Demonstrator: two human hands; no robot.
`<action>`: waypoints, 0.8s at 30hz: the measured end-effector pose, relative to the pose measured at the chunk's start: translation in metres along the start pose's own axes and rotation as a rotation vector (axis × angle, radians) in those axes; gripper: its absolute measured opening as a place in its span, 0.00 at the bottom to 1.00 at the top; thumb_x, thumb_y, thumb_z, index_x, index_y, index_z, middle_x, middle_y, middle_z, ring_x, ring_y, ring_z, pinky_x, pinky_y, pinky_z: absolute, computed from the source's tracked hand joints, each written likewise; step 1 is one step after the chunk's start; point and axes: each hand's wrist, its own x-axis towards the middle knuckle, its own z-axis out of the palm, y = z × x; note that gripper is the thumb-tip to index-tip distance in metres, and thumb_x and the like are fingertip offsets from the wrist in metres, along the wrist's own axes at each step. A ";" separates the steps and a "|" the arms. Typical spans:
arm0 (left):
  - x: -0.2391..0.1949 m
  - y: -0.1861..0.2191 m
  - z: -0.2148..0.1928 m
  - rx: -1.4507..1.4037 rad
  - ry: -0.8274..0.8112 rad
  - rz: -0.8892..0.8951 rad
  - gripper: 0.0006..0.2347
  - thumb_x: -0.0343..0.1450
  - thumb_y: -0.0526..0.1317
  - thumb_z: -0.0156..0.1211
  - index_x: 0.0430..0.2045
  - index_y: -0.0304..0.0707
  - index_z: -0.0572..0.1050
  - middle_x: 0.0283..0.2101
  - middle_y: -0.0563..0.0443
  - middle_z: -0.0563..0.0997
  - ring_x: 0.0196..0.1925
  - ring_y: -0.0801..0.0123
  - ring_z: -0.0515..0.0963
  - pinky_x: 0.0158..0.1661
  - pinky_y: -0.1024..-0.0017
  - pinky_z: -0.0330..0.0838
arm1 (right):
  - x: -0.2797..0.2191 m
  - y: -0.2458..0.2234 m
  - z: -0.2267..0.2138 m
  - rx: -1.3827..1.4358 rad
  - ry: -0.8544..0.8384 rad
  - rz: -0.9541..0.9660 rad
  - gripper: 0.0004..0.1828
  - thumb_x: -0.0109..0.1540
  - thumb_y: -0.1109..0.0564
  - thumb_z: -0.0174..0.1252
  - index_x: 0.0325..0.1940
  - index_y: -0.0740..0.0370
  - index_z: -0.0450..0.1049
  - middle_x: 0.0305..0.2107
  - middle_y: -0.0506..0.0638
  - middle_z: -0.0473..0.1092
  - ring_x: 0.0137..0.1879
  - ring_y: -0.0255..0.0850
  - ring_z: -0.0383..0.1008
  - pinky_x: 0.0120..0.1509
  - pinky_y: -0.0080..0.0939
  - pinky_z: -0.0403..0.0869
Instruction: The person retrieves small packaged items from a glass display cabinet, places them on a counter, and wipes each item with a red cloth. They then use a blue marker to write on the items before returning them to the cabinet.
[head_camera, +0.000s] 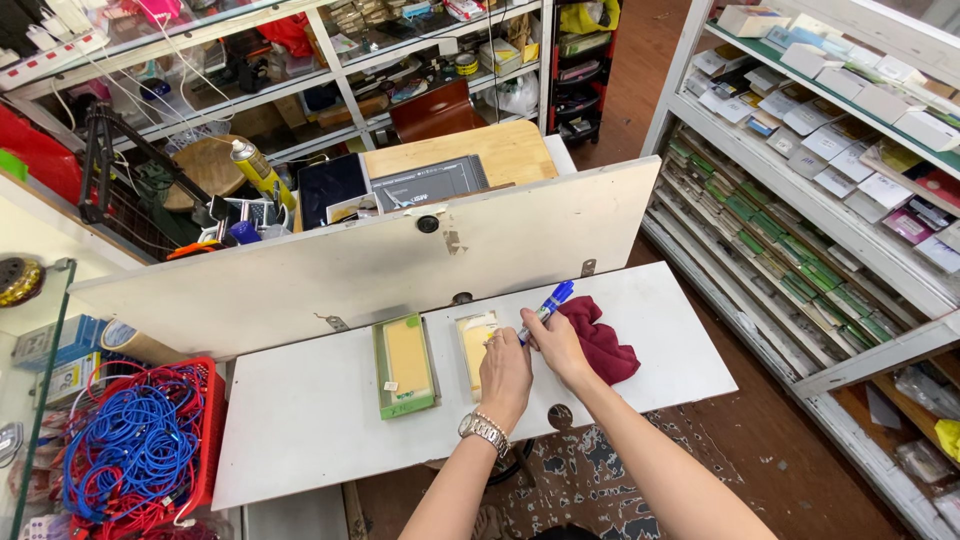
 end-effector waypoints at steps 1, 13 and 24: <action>0.002 0.002 -0.008 -0.022 -0.139 0.041 0.11 0.74 0.40 0.55 0.40 0.28 0.69 0.46 0.33 0.75 0.52 0.43 0.75 0.52 0.53 0.70 | 0.001 -0.001 -0.004 -0.078 0.007 0.023 0.23 0.66 0.43 0.56 0.27 0.63 0.71 0.16 0.45 0.64 0.24 0.33 0.61 0.30 0.38 0.63; 0.029 0.013 -0.057 -0.104 -0.151 0.428 0.11 0.73 0.42 0.53 0.46 0.37 0.72 0.46 0.44 0.79 0.50 0.49 0.79 0.50 0.56 0.71 | -0.013 -0.025 -0.074 0.293 -0.528 0.257 0.30 0.74 0.35 0.43 0.31 0.59 0.71 0.20 0.42 0.64 0.27 0.33 0.64 0.47 0.40 0.75; 0.011 0.028 -0.004 -0.036 -0.259 0.220 0.15 0.77 0.48 0.49 0.36 0.30 0.68 0.36 0.33 0.79 0.40 0.41 0.80 0.41 0.50 0.74 | 0.003 -0.020 -0.042 1.177 0.193 0.189 0.16 0.70 0.47 0.51 0.32 0.56 0.62 0.19 0.42 0.57 0.26 0.34 0.59 0.38 0.36 0.67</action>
